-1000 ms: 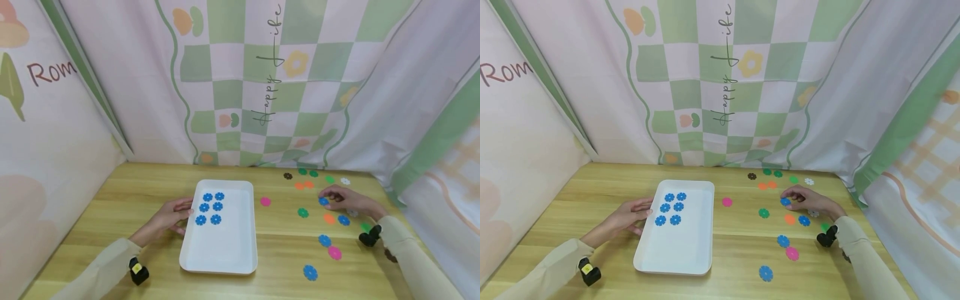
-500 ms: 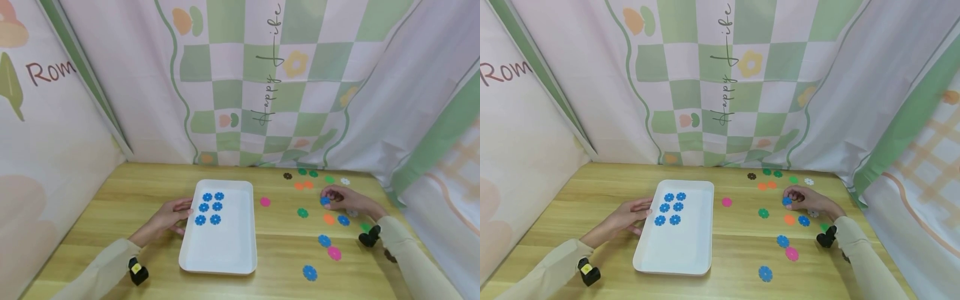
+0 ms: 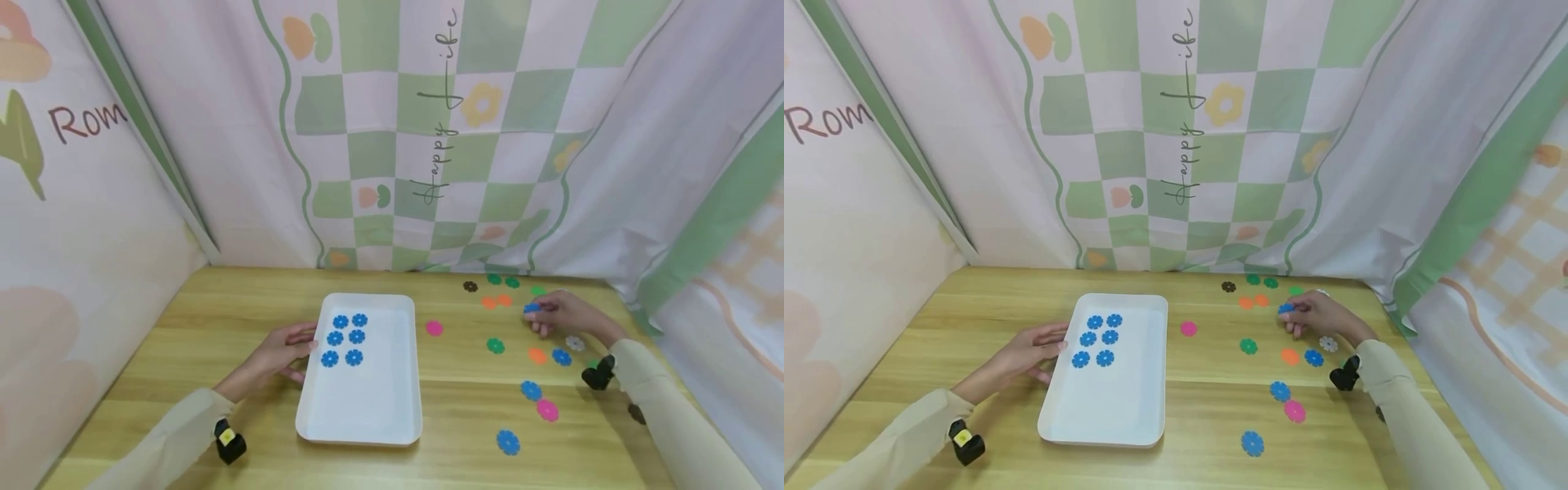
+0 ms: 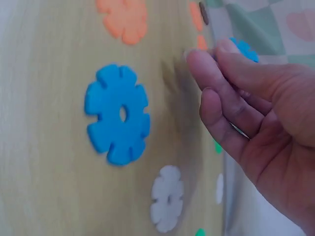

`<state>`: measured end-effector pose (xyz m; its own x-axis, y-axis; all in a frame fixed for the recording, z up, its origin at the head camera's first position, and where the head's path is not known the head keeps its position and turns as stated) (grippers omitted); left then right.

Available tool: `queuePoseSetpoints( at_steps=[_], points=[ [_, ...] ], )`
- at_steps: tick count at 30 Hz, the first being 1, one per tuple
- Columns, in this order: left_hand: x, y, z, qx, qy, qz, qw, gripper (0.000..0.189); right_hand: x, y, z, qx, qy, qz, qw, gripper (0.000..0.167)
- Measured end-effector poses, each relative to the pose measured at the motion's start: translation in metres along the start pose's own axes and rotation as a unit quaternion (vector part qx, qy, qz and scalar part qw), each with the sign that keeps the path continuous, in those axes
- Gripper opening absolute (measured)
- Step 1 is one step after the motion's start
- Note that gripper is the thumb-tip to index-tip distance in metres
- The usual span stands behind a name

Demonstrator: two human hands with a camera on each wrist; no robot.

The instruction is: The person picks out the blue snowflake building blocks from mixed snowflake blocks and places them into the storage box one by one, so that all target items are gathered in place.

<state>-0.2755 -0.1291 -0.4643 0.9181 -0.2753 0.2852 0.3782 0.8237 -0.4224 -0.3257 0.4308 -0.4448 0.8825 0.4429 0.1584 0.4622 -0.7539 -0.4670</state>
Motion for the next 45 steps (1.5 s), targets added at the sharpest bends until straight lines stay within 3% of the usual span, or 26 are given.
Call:
queuePoseSetpoints(
  at_steps=[5, 12, 18, 23, 30, 39, 45],
  points=[
    [-0.001, 0.000, 0.000, -0.004, 0.001, 0.001, 1.0000, 0.055, 0.000, 0.005, -0.023, -0.003, -0.037, -0.010, 0.9993, 0.031],
    [0.000, 0.000, 0.000, 0.003, 0.002, -0.001, 1.0000, 0.055, -0.004, 0.023, -0.059, -0.048, -0.039, -0.055, 0.9966, 0.039],
    [-0.001, -0.001, 0.001, -0.005, 0.000, 0.001, 1.0000, 0.055, -0.023, 0.046, -0.085, -0.099, -0.053, -0.113, 0.9873, 0.041],
    [-0.002, 0.000, 0.003, -0.004, -0.006, 0.001, 1.0000, 0.055, -0.041, 0.058, -0.099, -0.107, -0.065, -0.100, 0.9870, 0.034],
    [-0.003, 0.001, -0.001, -0.001, -0.010, 0.002, 1.0000, 0.054, -0.060, 0.085, -0.121, -0.104, -0.035, -0.089, 0.9899, 0.030],
    [-0.002, -0.001, -0.002, 0.000, -0.012, 0.004, 0.9999, 0.055, -0.084, 0.128, -0.155, -0.140, 0.042, -0.081, 0.9860, 0.027],
    [0.001, -0.001, 0.002, 0.000, 0.018, 0.021, 0.9996, 0.058, -0.099, 0.163, -0.171, -0.158, 0.062, -0.096, 0.9808, 0.022]
  ],
)
Point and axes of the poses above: each hand's wrist, its own x-axis away from the middle knuckle, its own y-axis out of the palm, z = x × y, the point moved 5 cm from there along -x, towards the middle knuckle, and after that the axes turned 12 degrees about -x, right-handed, at the moved point
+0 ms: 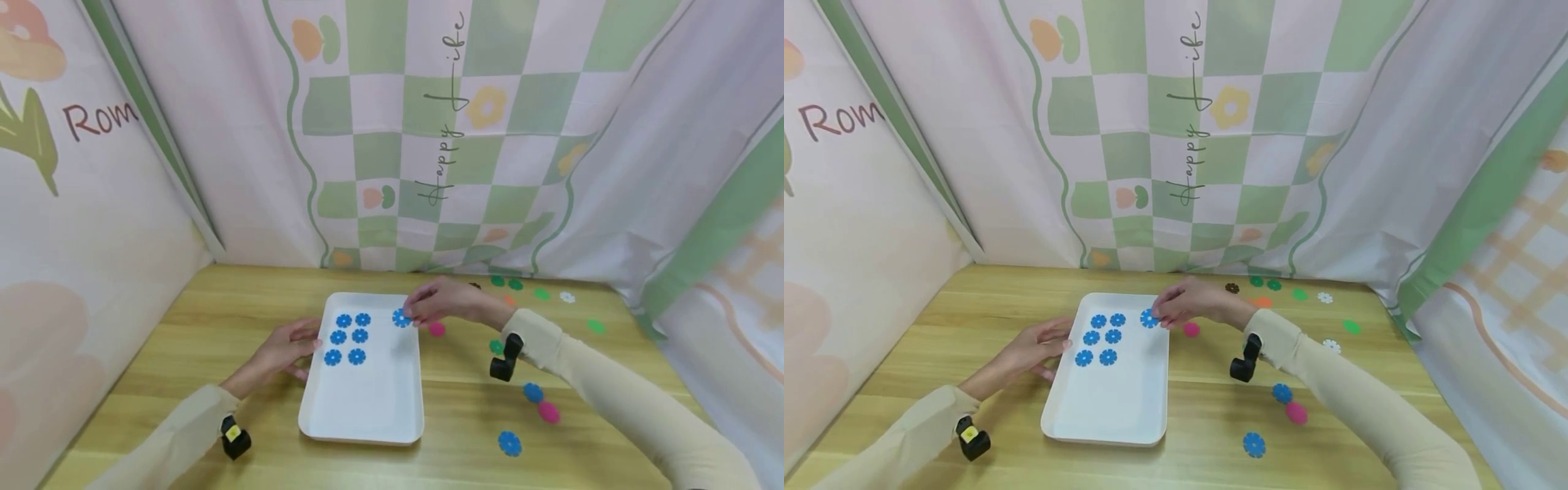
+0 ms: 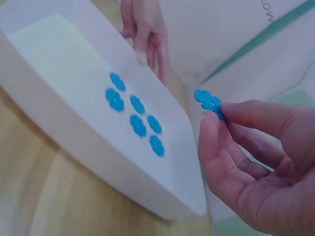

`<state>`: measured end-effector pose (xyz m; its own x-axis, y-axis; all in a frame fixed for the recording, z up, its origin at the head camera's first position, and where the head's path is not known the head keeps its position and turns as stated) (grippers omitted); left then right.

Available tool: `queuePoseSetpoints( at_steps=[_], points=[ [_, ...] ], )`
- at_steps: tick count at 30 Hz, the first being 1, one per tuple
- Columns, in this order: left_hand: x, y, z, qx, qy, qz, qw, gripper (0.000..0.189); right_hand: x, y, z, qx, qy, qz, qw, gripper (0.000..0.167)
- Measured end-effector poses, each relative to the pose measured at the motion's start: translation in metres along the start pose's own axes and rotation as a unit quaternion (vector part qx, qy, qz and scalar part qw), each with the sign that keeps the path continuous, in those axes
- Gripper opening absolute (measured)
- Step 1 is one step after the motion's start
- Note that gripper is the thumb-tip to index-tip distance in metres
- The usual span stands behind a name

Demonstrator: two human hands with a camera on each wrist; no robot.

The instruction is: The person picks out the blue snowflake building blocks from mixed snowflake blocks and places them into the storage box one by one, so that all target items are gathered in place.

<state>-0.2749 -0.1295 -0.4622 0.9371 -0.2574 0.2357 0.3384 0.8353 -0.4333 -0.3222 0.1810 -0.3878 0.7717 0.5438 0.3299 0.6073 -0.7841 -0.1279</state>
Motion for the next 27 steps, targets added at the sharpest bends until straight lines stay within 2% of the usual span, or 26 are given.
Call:
queuePoseSetpoints(
  at_steps=[5, 8, 10, 15, 21, 27],
  points=[
    [0.004, 0.007, 0.000, -0.013, 0.020, 0.019, 0.9995, 0.064, -0.014, 0.038, 0.015, -0.009, 0.024, -0.042, 0.9988, 0.016],
    [0.005, 0.010, 0.002, -0.020, 0.024, 0.015, 0.9994, 0.065, -0.021, 0.060, 0.021, -0.012, 0.040, -0.065, 0.9970, 0.012],
    [0.003, 0.009, 0.004, -0.024, 0.034, 0.003, 0.9991, 0.065, -0.026, 0.071, 0.018, -0.011, 0.046, -0.064, 0.9968, 0.010],
    [-0.004, 0.003, 0.011, -0.034, 0.027, -0.025, 0.9987, 0.068, -0.041, 0.086, 0.007, 0.008, 0.060, -0.051, 0.9969, 0.009],
    [-0.004, -0.001, 0.015, -0.031, 0.009, -0.037, 0.9988, 0.079, -0.053, 0.101, 0.012, 0.020, 0.067, -0.058, 0.9958, 0.009],
    [-0.008, -0.001, 0.010, -0.035, 0.006, -0.048, 0.9982, 0.070, -0.061, 0.120, 0.018, 0.054, 0.075, -0.066, 0.9935, 0.011]
  ],
)
Point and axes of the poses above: each hand's wrist, its own x-axis away from the middle knuckle, its own y-axis out of the palm, z = x × y, the point moved 5 cm from there along -x, towards the middle knuckle, and after that the axes turned 12 degrees about -x, right-handed, at the moved point
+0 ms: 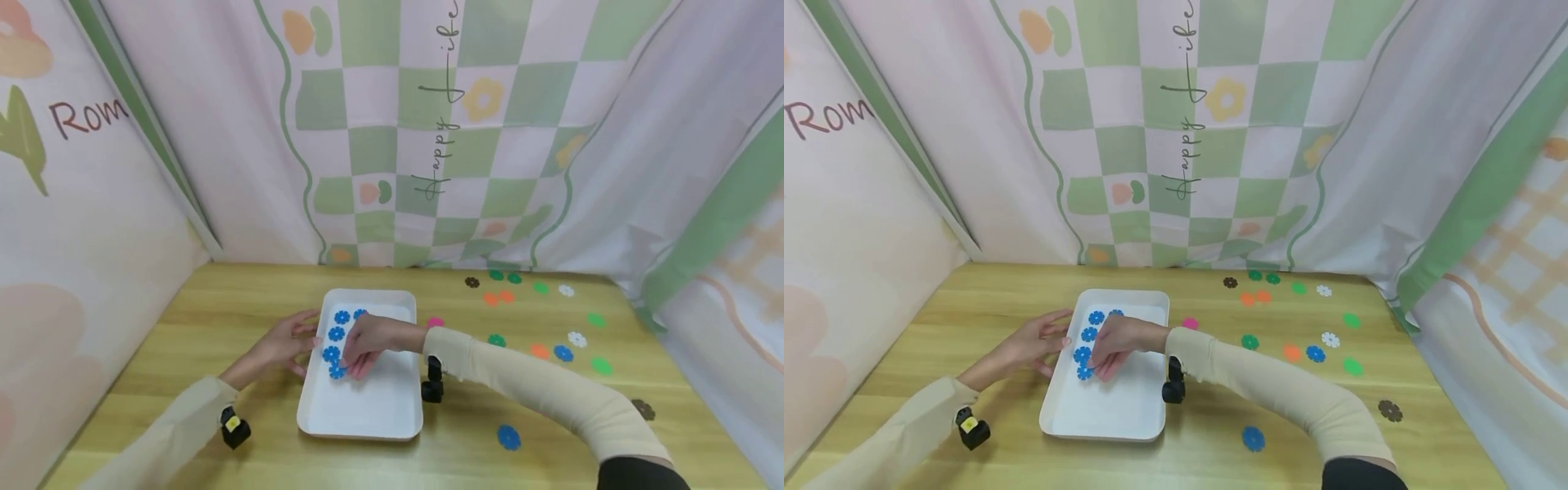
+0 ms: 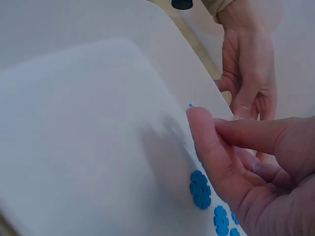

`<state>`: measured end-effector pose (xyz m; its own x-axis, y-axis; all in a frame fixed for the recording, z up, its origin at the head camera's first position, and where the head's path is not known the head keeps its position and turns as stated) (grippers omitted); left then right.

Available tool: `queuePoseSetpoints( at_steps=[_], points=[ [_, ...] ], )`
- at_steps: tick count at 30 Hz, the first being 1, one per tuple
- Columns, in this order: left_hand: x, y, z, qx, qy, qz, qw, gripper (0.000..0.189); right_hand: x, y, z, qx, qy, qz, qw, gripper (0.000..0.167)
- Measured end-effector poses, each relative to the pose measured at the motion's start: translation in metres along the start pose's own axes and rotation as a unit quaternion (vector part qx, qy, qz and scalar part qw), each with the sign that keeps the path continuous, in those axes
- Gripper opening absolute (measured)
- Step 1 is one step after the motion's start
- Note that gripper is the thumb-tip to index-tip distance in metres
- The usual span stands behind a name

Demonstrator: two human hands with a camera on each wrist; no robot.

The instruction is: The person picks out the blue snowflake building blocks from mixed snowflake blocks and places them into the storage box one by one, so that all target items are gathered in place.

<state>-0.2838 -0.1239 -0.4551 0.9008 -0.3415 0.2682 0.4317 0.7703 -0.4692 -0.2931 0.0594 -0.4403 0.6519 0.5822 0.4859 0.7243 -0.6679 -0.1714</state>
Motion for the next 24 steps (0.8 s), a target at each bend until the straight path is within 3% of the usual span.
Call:
queuePoseSetpoints(
  at_steps=[8, 15, 24],
  points=[
    [0.000, -0.003, -0.001, 0.002, 0.000, -0.010, 0.9999, 0.060, -0.009, 0.020, -0.005, 0.021, 0.006, -0.002, 0.9998, 0.016],
    [-0.002, -0.002, -0.003, 0.006, -0.015, -0.009, 0.9998, 0.058, -0.008, 0.031, -0.001, 0.079, -0.015, 0.038, 0.9960, 0.022],
    [-0.001, -0.002, -0.006, 0.019, -0.006, -0.020, 0.9996, 0.059, -0.006, 0.025, -0.008, 0.091, -0.049, 0.041, 0.9938, 0.023]
  ],
)
Point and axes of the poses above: each hand's wrist, its own x-axis away from the middle knuckle, its own y-axis out of the palm, z = x × y, the point moved 5 cm from there along -x, towards the middle knuckle, and after that the axes turned 12 degrees about -x, right-handed, at the moved point
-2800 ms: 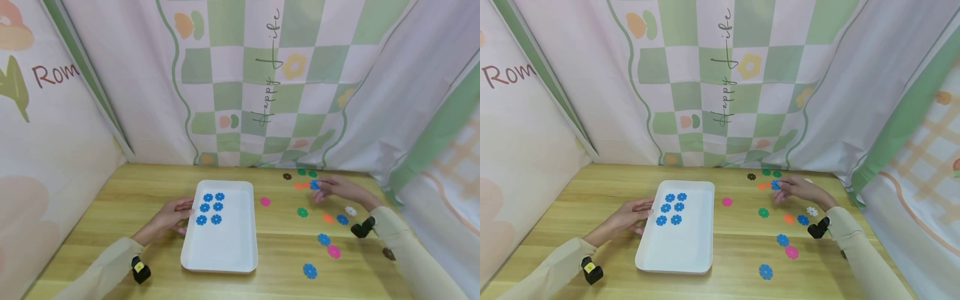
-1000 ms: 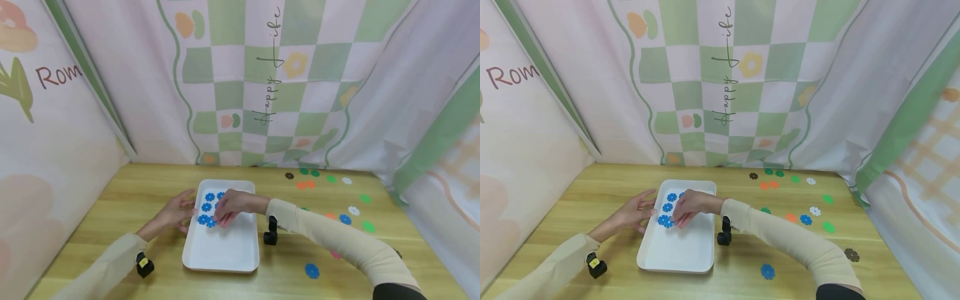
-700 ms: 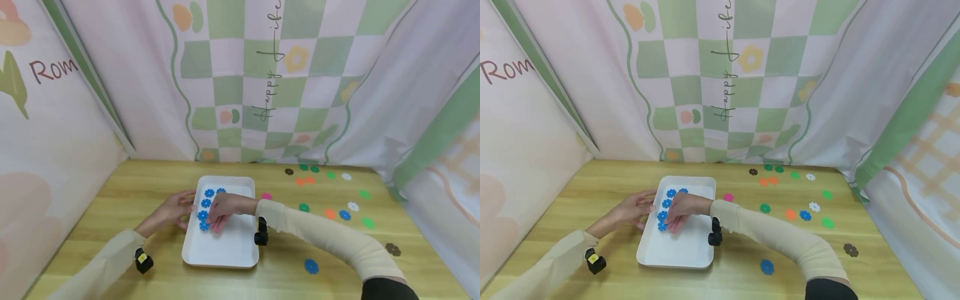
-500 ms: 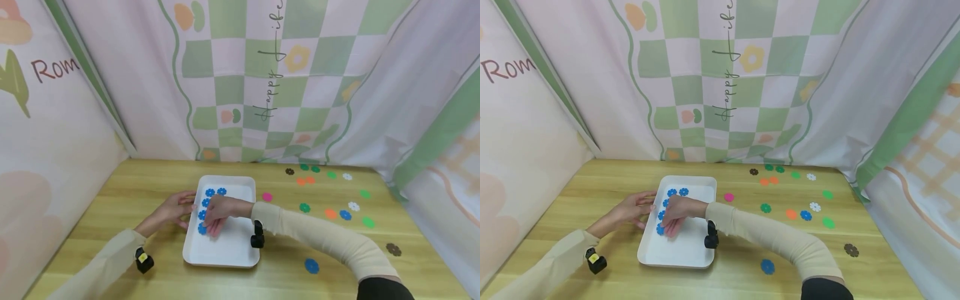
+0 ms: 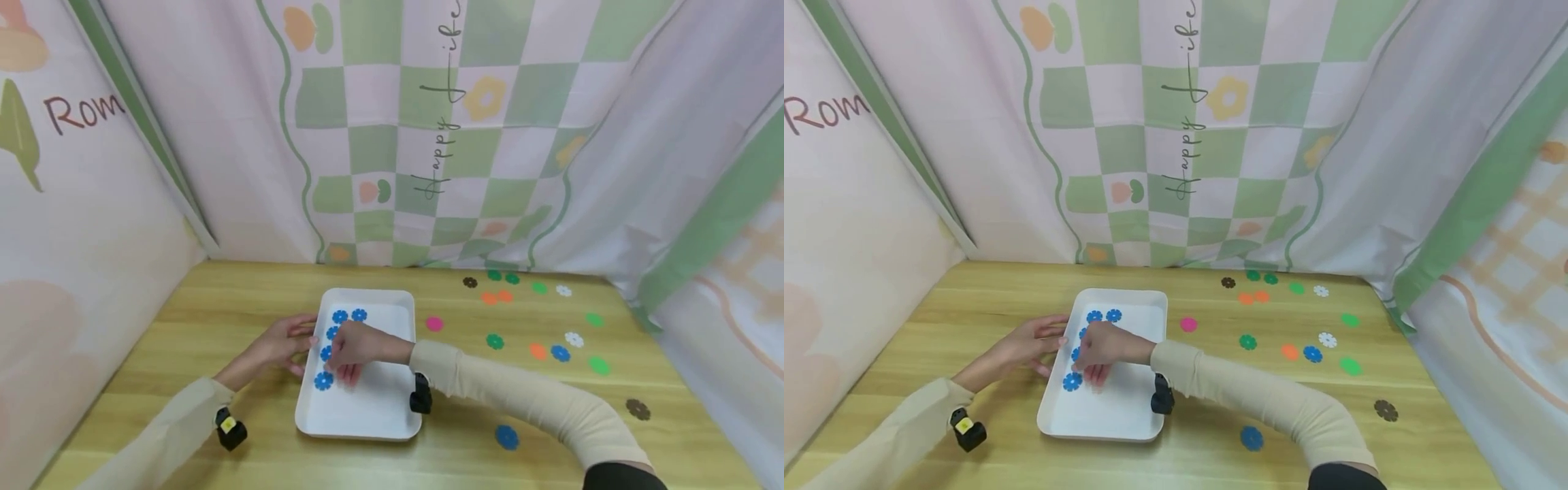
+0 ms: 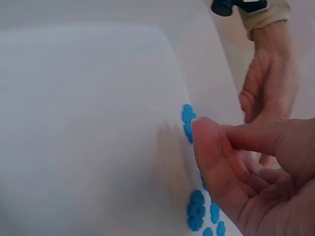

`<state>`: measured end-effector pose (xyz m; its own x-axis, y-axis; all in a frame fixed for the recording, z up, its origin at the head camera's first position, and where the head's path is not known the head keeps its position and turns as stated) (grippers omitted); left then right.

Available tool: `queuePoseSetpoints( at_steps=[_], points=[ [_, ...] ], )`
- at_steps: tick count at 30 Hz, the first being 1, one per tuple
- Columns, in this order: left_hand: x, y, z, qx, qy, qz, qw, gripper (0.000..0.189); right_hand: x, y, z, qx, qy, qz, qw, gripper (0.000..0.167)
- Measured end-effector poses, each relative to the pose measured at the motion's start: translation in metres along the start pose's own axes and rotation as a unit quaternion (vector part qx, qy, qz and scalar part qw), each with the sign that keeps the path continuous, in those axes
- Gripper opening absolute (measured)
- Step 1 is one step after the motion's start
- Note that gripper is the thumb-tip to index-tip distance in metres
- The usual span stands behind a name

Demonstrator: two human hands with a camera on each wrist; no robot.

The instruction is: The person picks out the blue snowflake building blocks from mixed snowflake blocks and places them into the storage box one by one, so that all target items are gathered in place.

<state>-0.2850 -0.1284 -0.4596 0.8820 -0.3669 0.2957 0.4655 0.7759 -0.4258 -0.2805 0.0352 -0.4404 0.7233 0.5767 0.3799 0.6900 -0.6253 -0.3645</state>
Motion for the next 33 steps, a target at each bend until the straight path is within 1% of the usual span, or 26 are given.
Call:
queuePoseSetpoints(
  at_steps=[4, 7, 9, 13, 16, 20, 23, 27, 30, 33],
  points=[
    [0.001, 0.001, -0.001, 0.009, -0.002, -0.002, 1.0000, 0.060, 0.002, -0.009, -0.003, -0.007, -0.035, -0.010, 0.9993, 0.016],
    [0.001, 0.002, -0.002, 0.012, 0.002, -0.003, 0.9999, 0.059, 0.006, -0.016, -0.005, -0.018, -0.054, -0.017, 0.9982, 0.008],
    [0.001, 0.002, -0.002, 0.014, 0.003, -0.003, 0.9999, 0.059, 0.009, -0.023, -0.005, -0.023, -0.065, -0.017, 0.9975, 0.006],
    [0.002, 0.001, -0.001, 0.012, 0.003, -0.001, 0.9999, 0.059, 0.013, -0.042, -0.003, -0.025, -0.080, 0.002, 0.9965, 0.010],
    [0.002, 0.001, 0.000, 0.014, -0.008, 0.005, 0.9999, 0.059, 0.019, -0.059, 0.001, -0.030, -0.088, 0.021, 0.9955, 0.012],
    [0.001, 0.002, -0.002, 0.011, -0.021, 0.014, 0.9996, 0.058, 0.032, -0.081, 0.007, -0.049, -0.111, 0.033, 0.9920, 0.013],
    [0.000, 0.002, -0.003, 0.007, -0.023, 0.017, 0.9996, 0.058, 0.041, -0.096, 0.015, -0.055, -0.130, 0.043, 0.9891, 0.012],
    [0.001, 0.001, -0.003, 0.005, -0.028, 0.020, 0.9994, 0.058, 0.055, -0.114, 0.027, -0.040, -0.145, 0.059, 0.9868, 0.012],
    [0.001, 0.001, -0.003, 0.006, -0.027, 0.020, 0.9994, 0.058, 0.070, -0.125, 0.038, -0.032, -0.159, 0.058, 0.9851, 0.014],
    [0.001, 0.001, -0.003, 0.008, -0.025, 0.018, 0.9995, 0.058, 0.085, -0.134, 0.049, -0.025, -0.172, 0.048, 0.9836, 0.018]
  ],
)
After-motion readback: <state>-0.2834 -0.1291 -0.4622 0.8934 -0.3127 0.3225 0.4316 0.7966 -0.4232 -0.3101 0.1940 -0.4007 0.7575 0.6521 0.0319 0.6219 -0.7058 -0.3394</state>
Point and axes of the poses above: each hand's wrist, its own x-axis away from the middle knuckle, its own y-axis out of the palm, z = x × y, the point moved 5 cm from there along -x, towards the middle knuckle, and after that the axes turned 12 degrees about -x, right-handed, at the moved point
